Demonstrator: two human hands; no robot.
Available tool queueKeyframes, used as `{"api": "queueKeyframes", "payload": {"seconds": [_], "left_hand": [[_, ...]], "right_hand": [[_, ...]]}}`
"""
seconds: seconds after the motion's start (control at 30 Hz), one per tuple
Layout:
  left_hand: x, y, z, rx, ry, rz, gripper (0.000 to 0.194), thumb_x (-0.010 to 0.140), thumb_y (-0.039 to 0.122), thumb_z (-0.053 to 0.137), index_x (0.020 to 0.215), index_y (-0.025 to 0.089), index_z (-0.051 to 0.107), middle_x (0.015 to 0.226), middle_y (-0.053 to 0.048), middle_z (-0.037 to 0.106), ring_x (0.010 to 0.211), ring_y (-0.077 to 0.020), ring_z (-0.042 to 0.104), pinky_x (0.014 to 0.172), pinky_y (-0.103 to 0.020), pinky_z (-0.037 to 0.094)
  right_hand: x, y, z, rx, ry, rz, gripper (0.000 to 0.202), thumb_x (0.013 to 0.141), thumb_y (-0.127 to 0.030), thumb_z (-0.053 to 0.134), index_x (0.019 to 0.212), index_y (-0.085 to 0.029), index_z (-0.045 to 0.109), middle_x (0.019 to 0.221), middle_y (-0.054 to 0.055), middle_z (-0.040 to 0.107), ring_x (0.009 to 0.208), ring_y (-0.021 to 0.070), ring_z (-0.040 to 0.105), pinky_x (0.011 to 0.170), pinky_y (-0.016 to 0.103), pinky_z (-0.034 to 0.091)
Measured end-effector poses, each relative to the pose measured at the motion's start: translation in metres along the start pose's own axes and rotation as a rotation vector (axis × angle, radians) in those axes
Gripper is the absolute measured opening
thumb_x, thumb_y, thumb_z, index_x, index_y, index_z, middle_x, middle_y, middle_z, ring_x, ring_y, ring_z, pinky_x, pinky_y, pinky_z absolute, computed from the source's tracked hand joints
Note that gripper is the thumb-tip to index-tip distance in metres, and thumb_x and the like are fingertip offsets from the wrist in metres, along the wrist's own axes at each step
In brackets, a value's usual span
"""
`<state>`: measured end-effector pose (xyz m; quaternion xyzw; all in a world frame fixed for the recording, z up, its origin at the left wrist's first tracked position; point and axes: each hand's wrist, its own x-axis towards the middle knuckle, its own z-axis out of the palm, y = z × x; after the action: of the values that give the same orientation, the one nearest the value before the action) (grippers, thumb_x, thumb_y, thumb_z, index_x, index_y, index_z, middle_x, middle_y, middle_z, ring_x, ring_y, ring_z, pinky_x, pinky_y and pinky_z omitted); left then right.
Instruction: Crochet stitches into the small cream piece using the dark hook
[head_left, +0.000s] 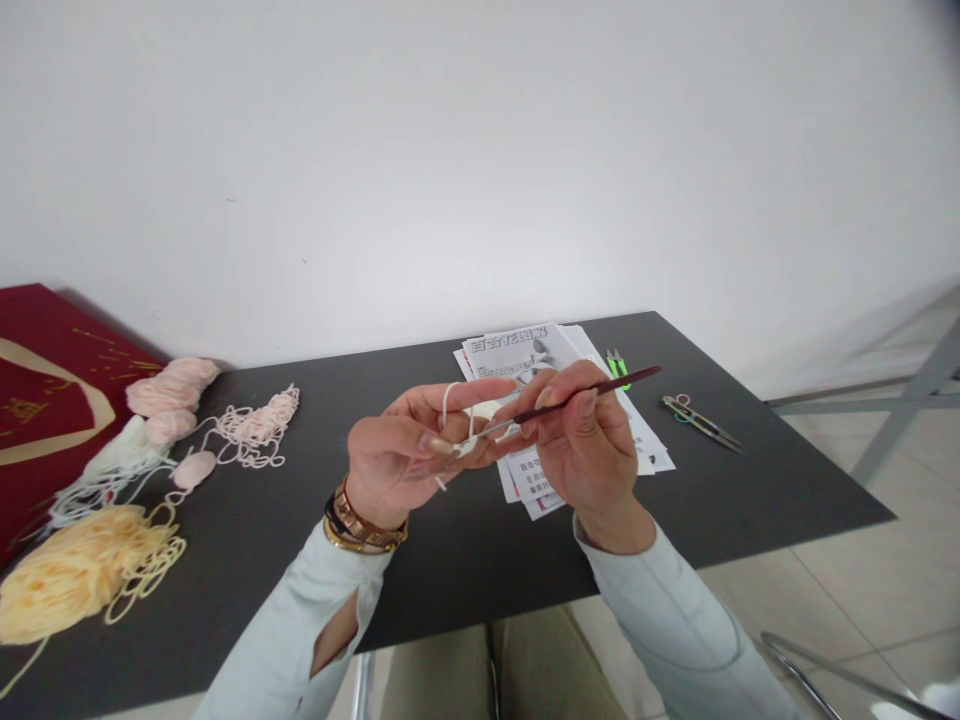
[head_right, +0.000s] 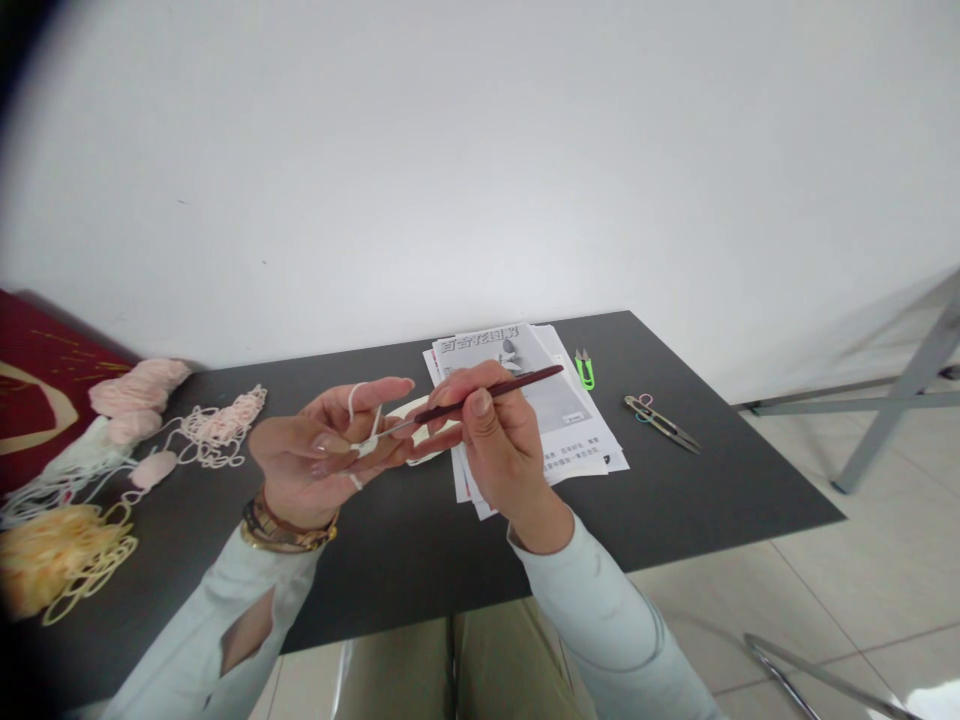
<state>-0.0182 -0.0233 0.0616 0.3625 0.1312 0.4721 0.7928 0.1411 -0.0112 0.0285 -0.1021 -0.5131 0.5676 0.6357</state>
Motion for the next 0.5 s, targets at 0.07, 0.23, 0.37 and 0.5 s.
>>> {"api": "queueKeyframes", "payload": {"seconds": [0.07,0.23,0.37,0.5], "left_hand": [[0.0001,0.0001,0.0002,0.006,0.004,0.004,0.052,0.058,0.014,0.060,0.107,0.008,0.076,0.037,0.006,0.025,0.044,-0.0099,0.032,0.088,-0.035,0.053],[-0.0002,0.0009,-0.0029,0.012,0.033,0.042,0.051,0.061,0.012,0.058,0.108,0.008,0.076,0.037,0.005,0.026,0.047,-0.0096,0.028,0.078,-0.026,0.053],[0.0001,0.0001,-0.0065,0.015,0.039,0.068,0.051,0.063,0.012,0.058,0.110,0.010,0.075,0.039,0.005,0.029,0.049,-0.0100,0.031,0.072,-0.025,0.051],[0.0005,-0.0021,-0.0060,0.013,0.051,0.129,0.051,0.065,0.013,0.058,0.114,0.011,0.074,0.039,0.004,0.029,0.053,-0.0115,0.035,0.067,-0.023,0.048]], "right_hand": [[-0.0013,-0.0016,-0.0002,-0.050,-0.004,-0.045,0.018,0.097,-0.041,0.050,0.095,-0.027,0.061,0.086,0.001,0.061,0.078,0.0166,0.070,0.055,0.031,0.065],[-0.0042,-0.0044,-0.0001,-0.164,-0.027,-0.214,0.018,0.098,-0.033,0.048,0.098,-0.024,0.065,0.089,0.004,0.063,0.083,0.0201,0.071,0.059,0.035,0.065],[-0.0053,-0.0034,0.0005,-0.261,-0.018,-0.334,0.018,0.097,-0.028,0.050,0.099,-0.022,0.067,0.085,0.005,0.065,0.086,0.0221,0.071,0.068,0.040,0.065],[-0.0071,-0.0011,0.0024,-0.379,-0.016,-0.421,0.018,0.097,-0.028,0.050,0.102,-0.024,0.068,0.086,0.005,0.070,0.088,0.0221,0.071,0.073,0.041,0.063]]}}
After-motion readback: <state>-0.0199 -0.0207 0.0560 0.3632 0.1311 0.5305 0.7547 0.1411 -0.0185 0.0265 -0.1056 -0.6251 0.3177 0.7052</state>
